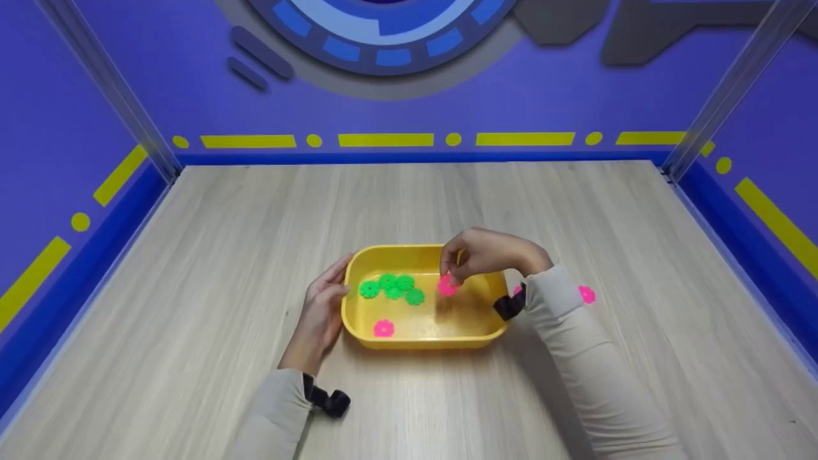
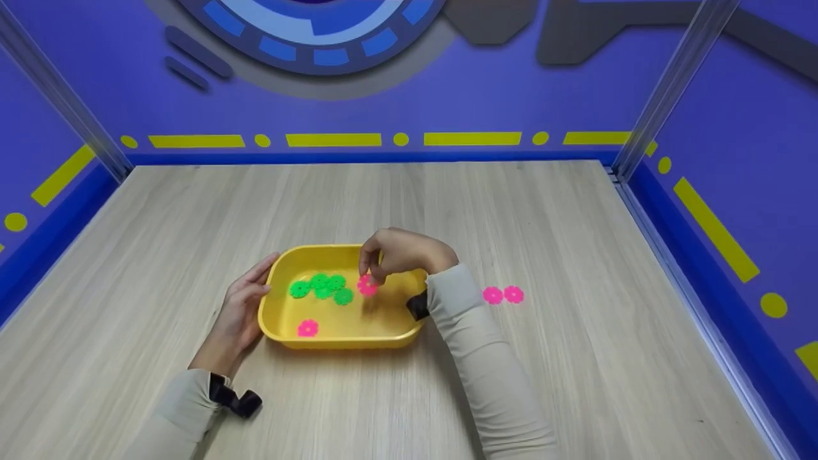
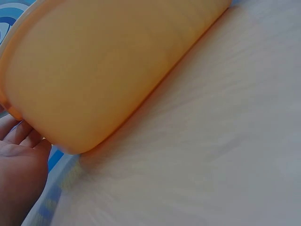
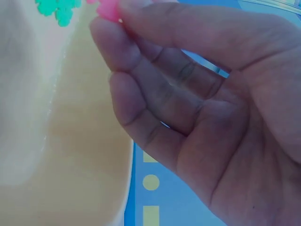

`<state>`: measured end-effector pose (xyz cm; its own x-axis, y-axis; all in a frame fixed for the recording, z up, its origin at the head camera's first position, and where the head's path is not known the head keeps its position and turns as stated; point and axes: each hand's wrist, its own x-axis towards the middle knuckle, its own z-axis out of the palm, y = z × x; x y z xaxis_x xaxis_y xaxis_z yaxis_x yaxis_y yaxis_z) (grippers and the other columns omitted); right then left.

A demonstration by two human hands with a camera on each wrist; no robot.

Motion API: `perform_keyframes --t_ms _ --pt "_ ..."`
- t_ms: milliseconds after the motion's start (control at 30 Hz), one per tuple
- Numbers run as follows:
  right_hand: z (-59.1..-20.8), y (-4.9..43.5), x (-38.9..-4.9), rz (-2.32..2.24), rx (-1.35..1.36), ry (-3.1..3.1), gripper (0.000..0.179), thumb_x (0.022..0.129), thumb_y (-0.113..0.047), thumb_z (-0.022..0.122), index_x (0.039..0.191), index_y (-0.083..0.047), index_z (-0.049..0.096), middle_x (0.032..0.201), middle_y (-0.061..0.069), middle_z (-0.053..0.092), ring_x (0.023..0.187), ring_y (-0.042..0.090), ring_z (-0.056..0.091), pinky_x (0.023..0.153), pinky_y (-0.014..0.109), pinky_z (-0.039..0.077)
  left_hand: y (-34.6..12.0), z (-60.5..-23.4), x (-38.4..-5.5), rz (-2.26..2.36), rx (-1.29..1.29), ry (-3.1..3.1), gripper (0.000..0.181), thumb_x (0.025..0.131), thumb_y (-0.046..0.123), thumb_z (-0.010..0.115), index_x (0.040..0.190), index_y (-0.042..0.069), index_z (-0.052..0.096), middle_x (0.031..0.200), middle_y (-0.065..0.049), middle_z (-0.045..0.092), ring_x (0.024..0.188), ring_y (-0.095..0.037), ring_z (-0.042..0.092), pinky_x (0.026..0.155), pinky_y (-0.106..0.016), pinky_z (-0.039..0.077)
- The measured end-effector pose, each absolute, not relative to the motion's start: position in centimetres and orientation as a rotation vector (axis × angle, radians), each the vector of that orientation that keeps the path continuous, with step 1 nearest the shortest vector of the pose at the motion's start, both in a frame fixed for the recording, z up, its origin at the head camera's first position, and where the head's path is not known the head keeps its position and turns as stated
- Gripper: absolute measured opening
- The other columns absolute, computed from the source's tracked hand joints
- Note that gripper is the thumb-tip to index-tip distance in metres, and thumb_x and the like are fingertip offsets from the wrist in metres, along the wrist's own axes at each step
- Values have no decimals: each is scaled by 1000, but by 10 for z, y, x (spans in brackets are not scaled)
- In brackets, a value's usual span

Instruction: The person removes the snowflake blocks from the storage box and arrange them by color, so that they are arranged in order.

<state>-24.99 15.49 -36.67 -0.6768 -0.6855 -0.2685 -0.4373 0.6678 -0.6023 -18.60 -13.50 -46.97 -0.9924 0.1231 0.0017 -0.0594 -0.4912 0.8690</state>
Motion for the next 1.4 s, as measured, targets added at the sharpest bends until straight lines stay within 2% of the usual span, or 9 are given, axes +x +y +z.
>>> perform_keyframes --t_ms 767,1067,1400 --pt "-354 190 -247 -858 -906 2473 13 85 -7 69 97 -9 73 91 4 73 83 17 69 79 33 60 -135 -468 -187 2617 74 1542 66 83 -10 36 148 -7 25 158 -19 23 147 -25 22 119 -37 22" --pt "-349 212 -246 -917 -882 2483 14 85 -10 70 98 -6 73 93 9 73 85 21 69 78 32 59 -135 -468 -187 2627 73 1532 66 83 -12 36 148 -7 26 158 -19 23 147 -26 22 119 -37 23" --pt "-351 236 -241 -932 -805 2507 13 85 -13 71 98 -11 73 92 5 72 82 18 68 80 30 59 -134 -471 -187 2620 73 1550 66 83 -10 36 148 -6 27 158 -18 24 146 -26 24 119 -38 23"
